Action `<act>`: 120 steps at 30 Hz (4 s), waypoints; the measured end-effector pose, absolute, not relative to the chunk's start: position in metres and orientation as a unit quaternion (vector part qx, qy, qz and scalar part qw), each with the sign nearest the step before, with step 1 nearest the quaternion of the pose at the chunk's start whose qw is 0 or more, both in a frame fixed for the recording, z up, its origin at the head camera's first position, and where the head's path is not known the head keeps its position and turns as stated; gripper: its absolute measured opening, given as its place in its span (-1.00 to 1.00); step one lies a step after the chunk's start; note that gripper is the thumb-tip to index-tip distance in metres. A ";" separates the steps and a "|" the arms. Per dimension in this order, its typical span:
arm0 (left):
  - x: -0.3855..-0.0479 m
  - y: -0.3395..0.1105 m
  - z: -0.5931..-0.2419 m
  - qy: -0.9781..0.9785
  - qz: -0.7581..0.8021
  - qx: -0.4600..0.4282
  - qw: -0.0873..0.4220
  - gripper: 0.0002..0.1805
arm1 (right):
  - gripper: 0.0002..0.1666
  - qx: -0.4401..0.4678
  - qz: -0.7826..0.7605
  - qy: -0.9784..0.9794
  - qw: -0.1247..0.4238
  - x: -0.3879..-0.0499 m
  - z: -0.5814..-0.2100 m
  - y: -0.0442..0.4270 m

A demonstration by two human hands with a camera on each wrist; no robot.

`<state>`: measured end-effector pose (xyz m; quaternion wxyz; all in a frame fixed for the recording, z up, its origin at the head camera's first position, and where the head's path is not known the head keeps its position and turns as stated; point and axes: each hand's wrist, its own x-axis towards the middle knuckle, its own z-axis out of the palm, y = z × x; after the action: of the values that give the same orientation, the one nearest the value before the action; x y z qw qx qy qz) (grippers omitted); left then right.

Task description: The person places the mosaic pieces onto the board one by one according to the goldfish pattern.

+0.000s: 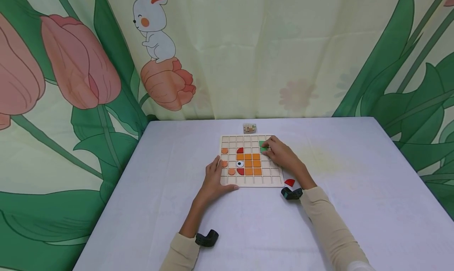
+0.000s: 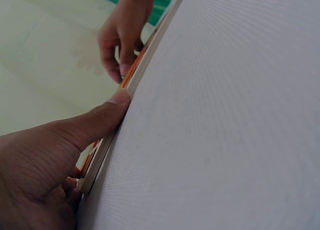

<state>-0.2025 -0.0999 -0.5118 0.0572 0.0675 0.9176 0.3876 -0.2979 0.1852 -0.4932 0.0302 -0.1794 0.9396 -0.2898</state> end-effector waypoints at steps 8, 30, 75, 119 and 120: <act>-0.205 -0.100 -0.512 0.917 0.390 0.065 0.056 0.34 | -0.64 -0.187 -0.291 0.938 0.023 -0.298 -0.490 0.185; -0.204 -0.102 -0.516 0.915 0.394 0.067 0.056 0.34 | -0.55 -0.182 -0.295 0.938 0.015 -0.296 -0.492 0.188; -0.202 -0.100 -0.512 0.915 0.394 0.060 0.059 0.34 | -0.66 -0.151 -0.323 0.930 0.090 -0.283 -0.487 0.252; -0.204 -0.101 -0.514 0.916 0.391 0.068 0.058 0.34 | -0.68 -0.171 -0.285 0.941 0.056 -0.301 -0.484 0.211; -0.204 -0.101 -0.514 0.917 0.390 0.067 0.058 0.34 | -0.68 -0.171 -0.285 0.942 0.056 -0.301 -0.485 0.211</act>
<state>-0.2042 -0.1008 -0.5138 0.0583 0.0672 0.9166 0.3897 -0.3012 0.2112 -0.4845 0.0557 -0.1711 0.9416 -0.2847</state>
